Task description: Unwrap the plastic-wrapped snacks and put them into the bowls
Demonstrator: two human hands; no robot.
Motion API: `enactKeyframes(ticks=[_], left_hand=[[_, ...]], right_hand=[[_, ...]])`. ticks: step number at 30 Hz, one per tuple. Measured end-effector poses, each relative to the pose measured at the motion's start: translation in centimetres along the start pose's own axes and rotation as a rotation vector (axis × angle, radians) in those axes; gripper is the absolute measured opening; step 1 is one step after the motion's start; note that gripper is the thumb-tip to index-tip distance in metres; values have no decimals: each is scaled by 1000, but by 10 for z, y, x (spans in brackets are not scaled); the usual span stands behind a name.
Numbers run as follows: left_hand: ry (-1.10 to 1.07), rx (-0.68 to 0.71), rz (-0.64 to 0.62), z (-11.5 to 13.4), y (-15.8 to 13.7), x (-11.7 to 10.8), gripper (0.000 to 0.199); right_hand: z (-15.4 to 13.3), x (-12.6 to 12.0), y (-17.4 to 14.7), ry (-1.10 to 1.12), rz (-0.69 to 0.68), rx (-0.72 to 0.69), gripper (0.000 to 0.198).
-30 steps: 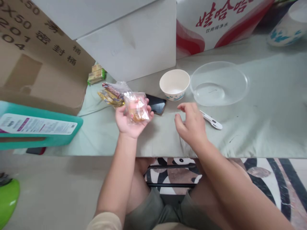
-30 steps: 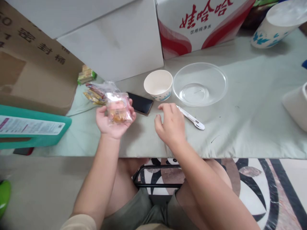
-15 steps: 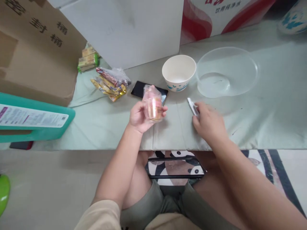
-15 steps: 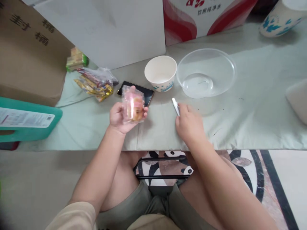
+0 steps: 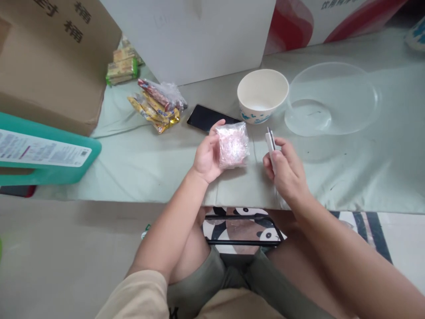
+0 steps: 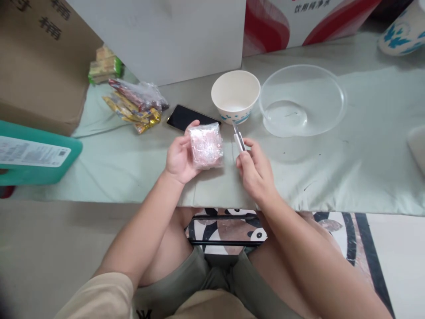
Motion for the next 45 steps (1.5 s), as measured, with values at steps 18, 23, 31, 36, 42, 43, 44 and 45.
enactKeyframes(ticks=[18,23,31,36,42,43,44,45], left_hand=[[219,398,146,0,-6,14,65],[147,480,216,10,1,6,56],[505,417,80,-25,-19,18,42],[933,694,47,-7,-30,24,26],[1303,774,115,6,-20,11,12],[1333,759,77,5,-20,10,16],[1360,743,32,4,-20,10,25],[1387,727,-12,4,-21,10,37]], right_hand=[[-8,-2,-1,-463,-44,-486,35],[-4,-16,4,-639,37,-485,32],[-1,-47,19,-960,270,-363,31],[-8,-41,14,-822,225,-508,30],[-3,-16,8,-714,-12,-564,33],[-2,-13,7,-707,-21,-573,33],[-1,-10,7,-701,-26,-578,32],[-1,-8,7,-695,-31,-580,32]])
Point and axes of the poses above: each hand's wrist, its own y-axis towards the middle knuckle, its own x-axis out of the palm, z = x × y, the point moved 3 cm from there along y, towards the middle knuckle, and after that the axes turned 7 degrees about z, right-handed, at the moved point
